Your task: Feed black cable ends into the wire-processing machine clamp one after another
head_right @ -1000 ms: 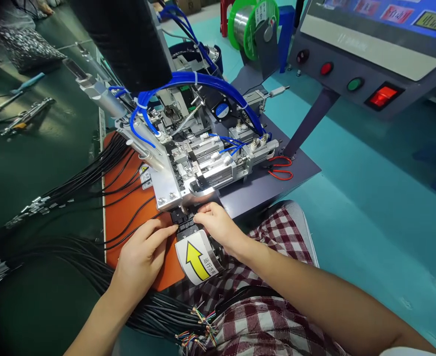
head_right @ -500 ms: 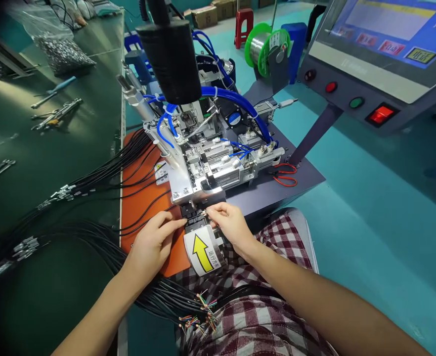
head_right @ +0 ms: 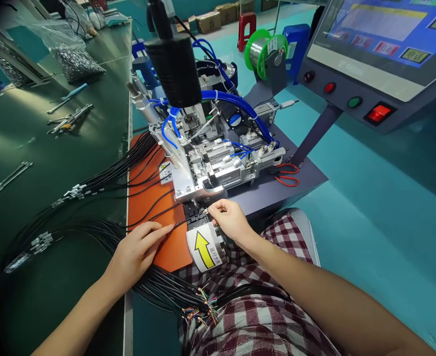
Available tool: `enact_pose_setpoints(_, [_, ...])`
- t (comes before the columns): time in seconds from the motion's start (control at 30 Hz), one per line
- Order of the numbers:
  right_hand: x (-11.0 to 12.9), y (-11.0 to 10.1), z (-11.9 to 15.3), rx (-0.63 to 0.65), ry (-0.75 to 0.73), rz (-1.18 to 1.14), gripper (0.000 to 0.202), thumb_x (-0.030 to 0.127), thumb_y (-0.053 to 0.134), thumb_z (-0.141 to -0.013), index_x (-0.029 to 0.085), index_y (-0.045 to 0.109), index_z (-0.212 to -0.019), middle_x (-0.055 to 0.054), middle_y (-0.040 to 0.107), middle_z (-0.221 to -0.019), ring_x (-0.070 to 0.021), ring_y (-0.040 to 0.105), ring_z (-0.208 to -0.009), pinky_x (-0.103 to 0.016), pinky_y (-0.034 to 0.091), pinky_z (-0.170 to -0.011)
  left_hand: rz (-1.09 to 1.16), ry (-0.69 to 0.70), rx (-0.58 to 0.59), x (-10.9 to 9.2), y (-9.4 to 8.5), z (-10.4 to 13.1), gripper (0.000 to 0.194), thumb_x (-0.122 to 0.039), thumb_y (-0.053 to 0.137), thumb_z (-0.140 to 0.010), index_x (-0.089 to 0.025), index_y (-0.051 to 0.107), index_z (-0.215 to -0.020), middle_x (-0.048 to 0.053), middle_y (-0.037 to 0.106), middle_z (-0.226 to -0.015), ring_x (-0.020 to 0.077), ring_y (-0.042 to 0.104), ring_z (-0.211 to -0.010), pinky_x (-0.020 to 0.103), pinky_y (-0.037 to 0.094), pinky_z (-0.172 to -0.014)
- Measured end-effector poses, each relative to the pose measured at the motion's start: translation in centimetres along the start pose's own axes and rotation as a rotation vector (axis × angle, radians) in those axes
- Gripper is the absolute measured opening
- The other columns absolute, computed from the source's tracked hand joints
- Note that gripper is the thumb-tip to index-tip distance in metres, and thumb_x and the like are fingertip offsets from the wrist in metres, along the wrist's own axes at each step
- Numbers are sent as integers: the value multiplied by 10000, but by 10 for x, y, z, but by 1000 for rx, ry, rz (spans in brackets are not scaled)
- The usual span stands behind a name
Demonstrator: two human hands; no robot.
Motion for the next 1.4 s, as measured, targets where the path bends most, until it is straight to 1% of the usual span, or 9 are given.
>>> enact_pose_setpoints(0.17, [2, 0, 1, 17, 12, 1, 138, 283, 620, -735, 167, 582, -672, 43, 541, -583, -125, 536, -574, -281, 413, -630, -28, 44, -1, 9, 4, -2, 379, -73, 382, -898, -218, 664, -1105, 69, 647, -945, 165, 593, -836, 251, 486, -692])
enact_pose_setpoints(0.4, [-1, 1, -3, 72, 69, -54, 206, 324, 626, -740, 154, 578, -634, 25, 582, -618, -96, 512, -525, -255, 383, -567, 49, -19, 20, 14, 6, 5, 430, -75, 370, -901, -250, 642, -1185, 46, 561, -915, 120, 575, -793, 203, 486, -674])
enact_pose_setpoints(0.53, [-4, 3, -6, 78, 93, -90, 192, 315, 659, -717, 160, 577, -640, 43, 563, -600, -80, 490, -518, -237, 375, -554, 73, -34, 4, 14, 5, 3, 423, -84, 382, -898, -261, 653, -1170, 43, 570, -917, 122, 585, -798, 204, 493, -677])
enact_pose_setpoints(0.73, [-13, -1, -5, 104, 154, -109, 217, 347, 668, -717, 148, 604, -662, 16, 597, -644, -73, 500, -505, -234, 364, -531, 110, -50, -25, 14, 3, 2, 398, -86, 389, -898, -250, 678, -1117, 42, 616, -937, 121, 624, -828, 196, 509, -700])
enact_pose_setpoints(0.83, [-17, -9, -2, 65, 117, -99, 232, 377, 637, -759, 154, 597, -712, 24, 584, -659, -77, 508, -518, -249, 392, -566, 140, -63, -77, 16, 2, 4, 311, -123, 440, -902, -216, 685, -1069, 48, 654, -970, 132, 650, -868, 207, 528, -758])
enact_pose_setpoints(0.93, [-19, -17, 2, 17, 50, -83, 164, 314, 622, -775, 165, 609, -844, 32, 587, -732, -77, 523, -538, -259, 417, -610, 141, -81, -124, 18, 0, 5, 229, -159, 487, -900, -199, 690, -1000, 49, 682, -978, 147, 665, -889, 236, 542, -811])
enact_pose_setpoints(1.1, [-11, -23, 9, -13, -128, 102, 196, 300, 571, -823, 197, 627, -979, 25, 602, -761, -112, 567, -564, -275, 434, -609, 82, -74, -74, 16, 0, 3, 276, -194, 435, -919, -220, 701, -990, 53, 688, -952, 161, 665, -849, 254, 556, -742])
enact_pose_setpoints(1.27, [-12, -13, 3, 27, -15, -8, 225, 389, 615, -801, 169, 611, -750, 27, 590, -675, -100, 543, -524, -274, 434, -609, 86, -84, -69, 16, 1, 3, 282, -205, 425, -922, -220, 700, -984, 57, 676, -962, 161, 658, -851, 244, 550, -731])
enact_pose_setpoints(1.4, [-10, -1, -3, 40, 22, -75, 248, 397, 647, -759, 165, 588, -690, 38, 571, -607, -92, 515, -508, -256, 420, -577, 99, -118, -76, 19, 2, 6, 276, -204, 433, -919, -231, 701, -983, 52, 673, -979, 166, 661, -890, 250, 547, -756])
Point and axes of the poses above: each hand's wrist, its own z-axis away from the middle knuckle, its own y-axis out of the palm, x = y × z, the point moved 7 cm from there along -z, towards the middle knuckle
